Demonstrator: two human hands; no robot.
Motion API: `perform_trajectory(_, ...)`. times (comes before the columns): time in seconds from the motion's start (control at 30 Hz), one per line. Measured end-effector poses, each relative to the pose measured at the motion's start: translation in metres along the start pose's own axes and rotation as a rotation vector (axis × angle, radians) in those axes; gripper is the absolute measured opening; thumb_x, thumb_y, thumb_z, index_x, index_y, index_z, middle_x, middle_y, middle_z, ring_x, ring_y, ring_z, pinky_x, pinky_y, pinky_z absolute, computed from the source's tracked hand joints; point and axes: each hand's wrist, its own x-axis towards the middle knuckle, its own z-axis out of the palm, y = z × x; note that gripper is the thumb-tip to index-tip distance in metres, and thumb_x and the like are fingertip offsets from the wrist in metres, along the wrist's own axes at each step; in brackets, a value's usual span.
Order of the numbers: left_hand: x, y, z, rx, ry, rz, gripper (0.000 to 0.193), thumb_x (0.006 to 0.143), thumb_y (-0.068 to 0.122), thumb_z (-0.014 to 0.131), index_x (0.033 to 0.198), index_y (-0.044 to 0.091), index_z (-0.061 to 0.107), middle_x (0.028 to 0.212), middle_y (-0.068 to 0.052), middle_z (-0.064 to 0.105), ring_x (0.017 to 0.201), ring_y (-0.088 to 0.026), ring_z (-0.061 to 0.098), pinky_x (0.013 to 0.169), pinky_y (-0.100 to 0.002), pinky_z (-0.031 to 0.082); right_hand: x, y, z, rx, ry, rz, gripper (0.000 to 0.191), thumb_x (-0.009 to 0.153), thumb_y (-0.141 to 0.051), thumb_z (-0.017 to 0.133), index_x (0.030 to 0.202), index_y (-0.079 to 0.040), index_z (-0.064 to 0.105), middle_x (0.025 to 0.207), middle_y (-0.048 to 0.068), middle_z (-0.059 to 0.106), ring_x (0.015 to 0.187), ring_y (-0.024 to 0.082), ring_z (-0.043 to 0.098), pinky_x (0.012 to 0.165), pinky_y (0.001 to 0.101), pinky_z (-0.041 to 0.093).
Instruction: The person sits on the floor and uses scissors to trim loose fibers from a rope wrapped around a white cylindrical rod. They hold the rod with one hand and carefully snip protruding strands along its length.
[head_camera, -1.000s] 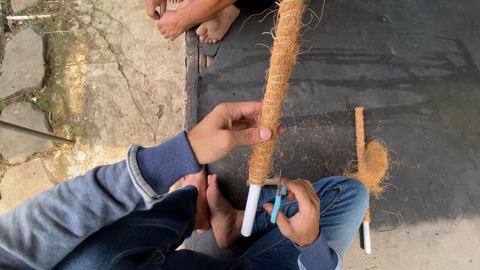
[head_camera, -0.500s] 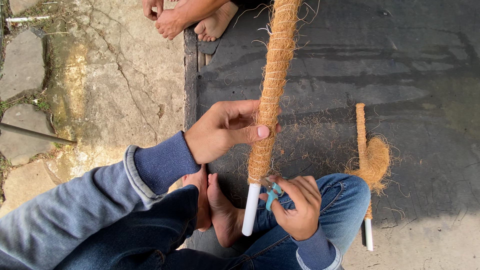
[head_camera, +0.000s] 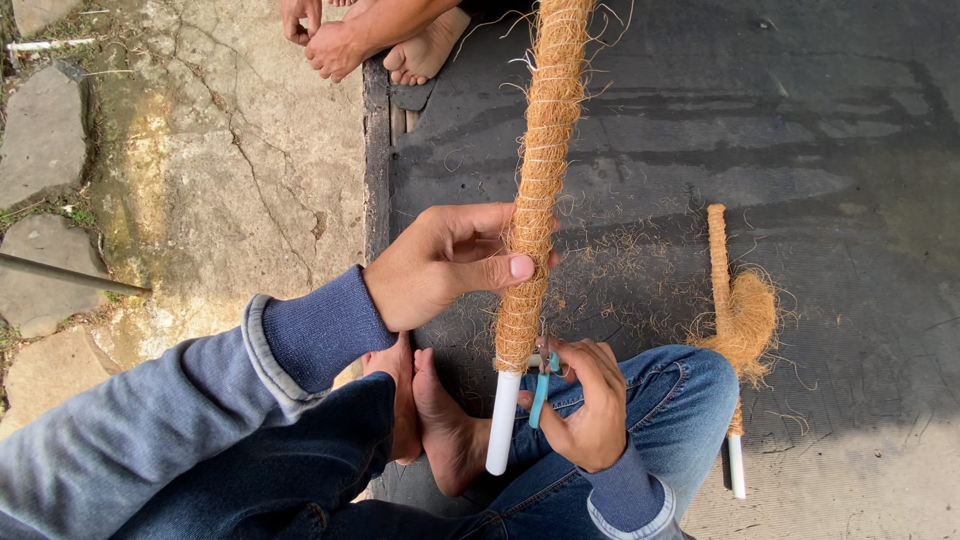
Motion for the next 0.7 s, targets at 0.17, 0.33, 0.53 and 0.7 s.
perform_trajectory(0.17,0.004,-0.003,0.000,0.011,0.019,-0.015,0.041,0.098,0.018,0.069,0.134,-0.001,0.065,0.118,-0.010,0.074,0.111,-0.018,0.071,0.100,-0.036,0.059,-0.002,0.012,0.002,-0.022,-0.006,-0.016,0.053,0.064,-0.012,0.084,0.114,-0.003,0.069,0.081,0.003,0.066,0.070,0.018,0.053,0.067,0.0339,0.044)
perform_trajectory(0.33,0.004,-0.005,-0.001,0.003,0.016,-0.016,0.043,0.098,0.019,0.069,0.136,0.000,0.064,0.119,-0.009,0.074,0.112,-0.017,0.070,0.100,-0.035,0.059,-0.005,0.014,0.005,0.056,0.026,0.094,0.042,0.074,-0.012,0.083,0.114,-0.008,0.073,0.083,-0.001,0.072,0.076,0.014,0.059,0.067,0.0298,0.049)
perform_trajectory(0.53,0.001,-0.008,0.000,-0.018,0.018,-0.002,0.041,0.099,0.018,0.069,0.135,0.000,0.064,0.118,-0.009,0.073,0.112,-0.017,0.070,0.101,-0.036,0.058,-0.007,0.014,0.001,0.047,0.007,0.008,0.058,0.068,-0.023,0.088,0.117,-0.003,0.067,0.085,0.003,0.067,0.074,0.015,0.056,0.069,0.0319,0.046)
perform_trajectory(0.7,-0.001,-0.008,0.002,-0.014,-0.008,0.003,0.039,0.100,0.018,0.068,0.134,-0.001,0.065,0.117,-0.009,0.073,0.111,-0.018,0.070,0.101,-0.036,0.059,-0.008,0.018,0.005,0.072,-0.055,-0.038,0.059,0.070,-0.024,0.088,0.120,-0.001,0.064,0.090,0.004,0.069,0.077,0.017,0.055,0.070,0.0334,0.045)
